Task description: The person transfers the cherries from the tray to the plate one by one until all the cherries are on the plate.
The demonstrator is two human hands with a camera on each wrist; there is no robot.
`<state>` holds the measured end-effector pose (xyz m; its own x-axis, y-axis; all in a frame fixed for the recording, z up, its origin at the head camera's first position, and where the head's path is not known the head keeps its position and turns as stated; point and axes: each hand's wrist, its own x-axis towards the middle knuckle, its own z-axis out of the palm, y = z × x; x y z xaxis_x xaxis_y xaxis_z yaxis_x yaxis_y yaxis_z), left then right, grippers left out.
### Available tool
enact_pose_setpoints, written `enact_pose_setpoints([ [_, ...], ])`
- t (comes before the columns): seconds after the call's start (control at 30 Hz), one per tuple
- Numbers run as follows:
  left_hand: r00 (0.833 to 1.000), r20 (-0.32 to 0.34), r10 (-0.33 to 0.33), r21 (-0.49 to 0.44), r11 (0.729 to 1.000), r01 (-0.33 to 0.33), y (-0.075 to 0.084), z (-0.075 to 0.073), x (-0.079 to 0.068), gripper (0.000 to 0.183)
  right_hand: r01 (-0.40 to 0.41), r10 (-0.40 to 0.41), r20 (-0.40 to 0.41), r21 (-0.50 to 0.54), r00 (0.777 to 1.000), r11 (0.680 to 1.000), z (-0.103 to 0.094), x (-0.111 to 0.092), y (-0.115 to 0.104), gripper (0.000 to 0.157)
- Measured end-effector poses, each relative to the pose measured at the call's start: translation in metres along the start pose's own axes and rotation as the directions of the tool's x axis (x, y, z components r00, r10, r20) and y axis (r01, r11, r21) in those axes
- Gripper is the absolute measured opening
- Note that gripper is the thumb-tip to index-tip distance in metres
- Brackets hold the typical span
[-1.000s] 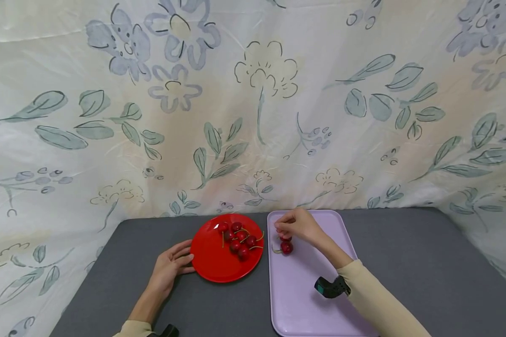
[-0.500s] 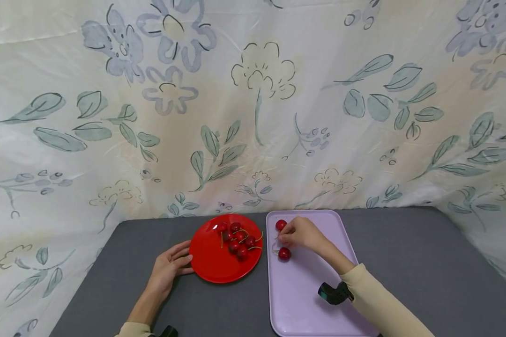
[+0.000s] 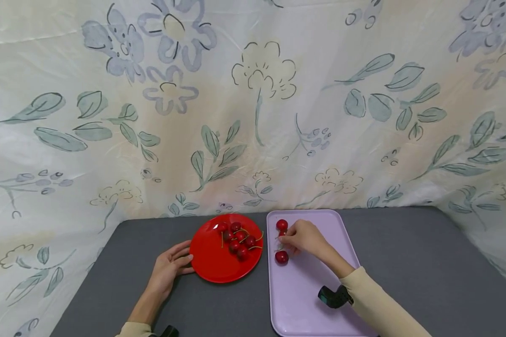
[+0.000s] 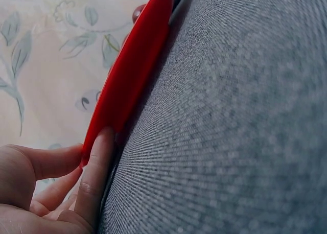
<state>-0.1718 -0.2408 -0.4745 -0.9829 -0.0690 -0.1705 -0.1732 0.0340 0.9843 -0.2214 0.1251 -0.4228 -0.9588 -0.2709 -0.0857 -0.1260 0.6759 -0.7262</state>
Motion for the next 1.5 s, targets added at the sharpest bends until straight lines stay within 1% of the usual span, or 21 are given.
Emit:
enact_pose_setpoints([
  [0.13,1.0,-0.005,0.009,0.0,1.0,-0.009,-0.002,0.001,0.0,0.049,-0.012,0.011,-0.041,-0.026,0.999,1.0,-0.005,-0.001,0.002,0.016],
  [0.3,1.0,-0.013,0.009,-0.006,1.0,-0.009,-0.005,0.001,-0.001,0.049,-0.053,0.052,-0.015,-0.061,0.999,0.997,-0.005,-0.004,0.009,0.026],
  [0.37,1.0,-0.013,0.011,-0.009,1.0,-0.011,-0.005,0.002,-0.001,0.049,-0.059,0.059,-0.002,-0.058,0.998,0.997,-0.002,-0.005,0.011,0.03],
  [0.5,1.0,-0.011,0.023,-0.007,1.0,-0.023,-0.007,0.003,-0.002,0.049,-0.067,0.067,-0.008,-0.046,0.998,0.997,0.003,-0.005,0.011,0.037],
  [0.63,1.0,-0.013,0.027,-0.002,1.0,-0.027,-0.008,0.003,-0.002,0.048,-0.087,0.086,-0.021,-0.026,0.996,0.996,0.007,-0.001,0.009,0.037],
  [0.73,1.0,-0.014,0.028,-0.002,1.0,-0.028,-0.008,0.003,-0.002,0.048,-0.119,0.119,-0.021,-0.022,0.993,0.993,0.009,0.001,0.009,0.035],
  [0.87,1.0,-0.016,0.025,0.001,1.0,-0.025,-0.008,0.003,-0.002,0.048,-0.152,0.152,-0.014,-0.051,0.988,0.987,0.011,0.003,0.007,0.037],
  [1.07,1.0,-0.023,0.019,-0.009,1.0,-0.019,-0.008,0.003,-0.002,0.048,-0.146,0.146,-0.014,-0.128,0.989,0.981,0.019,0.006,0.004,0.044],
  [1.27,1.0,-0.025,0.019,-0.006,1.0,-0.019,-0.008,0.003,-0.001,0.048,-0.153,0.151,-0.027,-0.209,0.988,0.966,0.023,0.007,0.002,0.042],
  [1.37,0.999,-0.025,0.024,-0.003,1.0,-0.024,-0.008,0.003,-0.001,0.048,-0.141,0.14,-0.021,-0.216,0.99,0.966,0.022,0.005,0.001,0.038],
  [1.5,0.999,-0.028,0.029,0.002,1.0,-0.029,-0.008,0.004,-0.002,0.048,-0.135,0.136,-0.008,-0.185,0.991,0.973,0.02,0.003,0.002,0.036],
])
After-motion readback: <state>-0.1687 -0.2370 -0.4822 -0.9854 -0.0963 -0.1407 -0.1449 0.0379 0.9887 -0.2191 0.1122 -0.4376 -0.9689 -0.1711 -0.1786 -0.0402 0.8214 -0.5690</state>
